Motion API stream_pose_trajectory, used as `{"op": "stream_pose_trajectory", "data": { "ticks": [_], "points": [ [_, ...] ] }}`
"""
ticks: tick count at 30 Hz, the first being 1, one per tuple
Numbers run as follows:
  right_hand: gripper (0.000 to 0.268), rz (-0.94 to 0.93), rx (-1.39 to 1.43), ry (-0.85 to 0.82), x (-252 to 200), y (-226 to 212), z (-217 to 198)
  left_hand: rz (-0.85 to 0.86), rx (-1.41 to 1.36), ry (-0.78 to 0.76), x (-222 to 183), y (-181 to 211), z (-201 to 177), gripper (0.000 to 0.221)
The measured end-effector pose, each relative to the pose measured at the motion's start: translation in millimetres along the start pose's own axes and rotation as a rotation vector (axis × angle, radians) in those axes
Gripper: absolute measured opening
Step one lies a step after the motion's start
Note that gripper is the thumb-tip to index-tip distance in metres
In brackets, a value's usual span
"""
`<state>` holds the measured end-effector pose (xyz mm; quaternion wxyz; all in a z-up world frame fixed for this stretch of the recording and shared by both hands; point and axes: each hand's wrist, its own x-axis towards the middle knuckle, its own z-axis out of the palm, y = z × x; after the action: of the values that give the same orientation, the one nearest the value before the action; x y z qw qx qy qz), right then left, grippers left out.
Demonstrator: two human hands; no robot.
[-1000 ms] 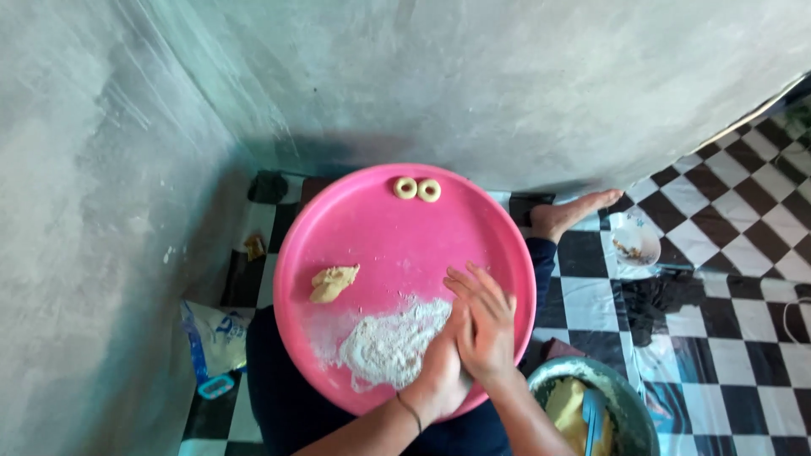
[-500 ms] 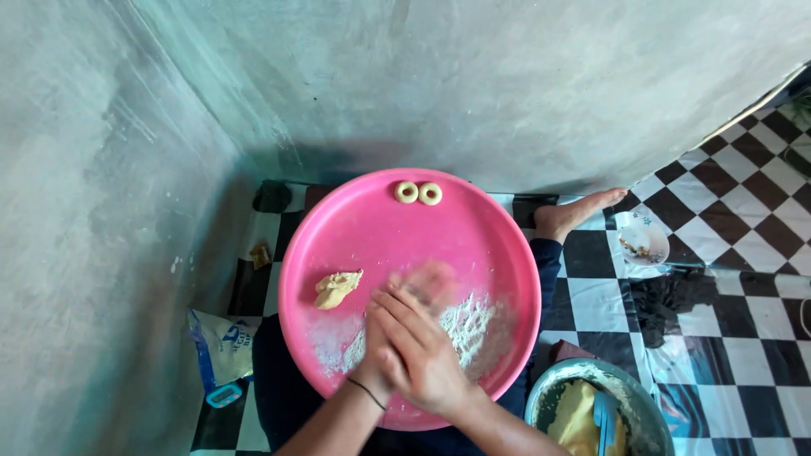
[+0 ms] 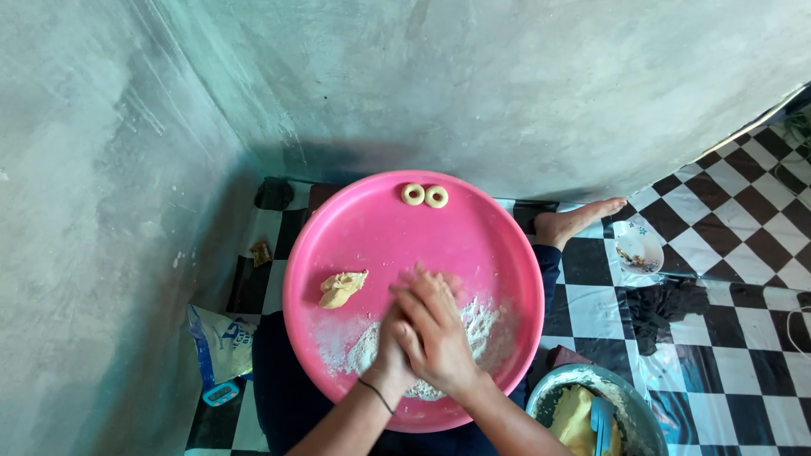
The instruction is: Shaping small pieces of dough into rings on a flour-dusted tray while sitting on the floor.
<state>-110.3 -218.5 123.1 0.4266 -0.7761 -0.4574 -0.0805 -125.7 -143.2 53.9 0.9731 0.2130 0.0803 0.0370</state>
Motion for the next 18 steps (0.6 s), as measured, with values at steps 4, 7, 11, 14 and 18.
{"op": "stream_pose_trajectory", "data": {
  "ticks": [4, 7, 11, 14, 18],
  "points": [
    [0.042, -0.029, 0.012, -0.038, -3.6, -6.9, 9.4, -0.082, 0.108, -0.187, -2.3, 8.0, -8.5, 0.08],
    [0.026, -0.189, -0.05, 0.055, -0.1, 23.8, 6.9, -0.052, -0.033, 0.216, -6.6, 31.3, 26.9, 0.061],
    [0.051, 0.283, -0.049, 0.032, -0.8, 42.3, 15.8, -0.013, -0.085, -0.112, 35.2, 26.6, -3.4, 0.064],
    [0.048, 0.26, -0.06, 0.023, -11.5, 29.5, 4.1, 0.018, -0.227, -0.491, 35.6, 0.1, -41.5, 0.07],
    [0.044, 0.059, -0.114, 0.105, -18.3, 40.9, 15.3, 0.001, -0.172, -0.386, 24.1, 14.3, -7.9, 0.069]
  ]
}}
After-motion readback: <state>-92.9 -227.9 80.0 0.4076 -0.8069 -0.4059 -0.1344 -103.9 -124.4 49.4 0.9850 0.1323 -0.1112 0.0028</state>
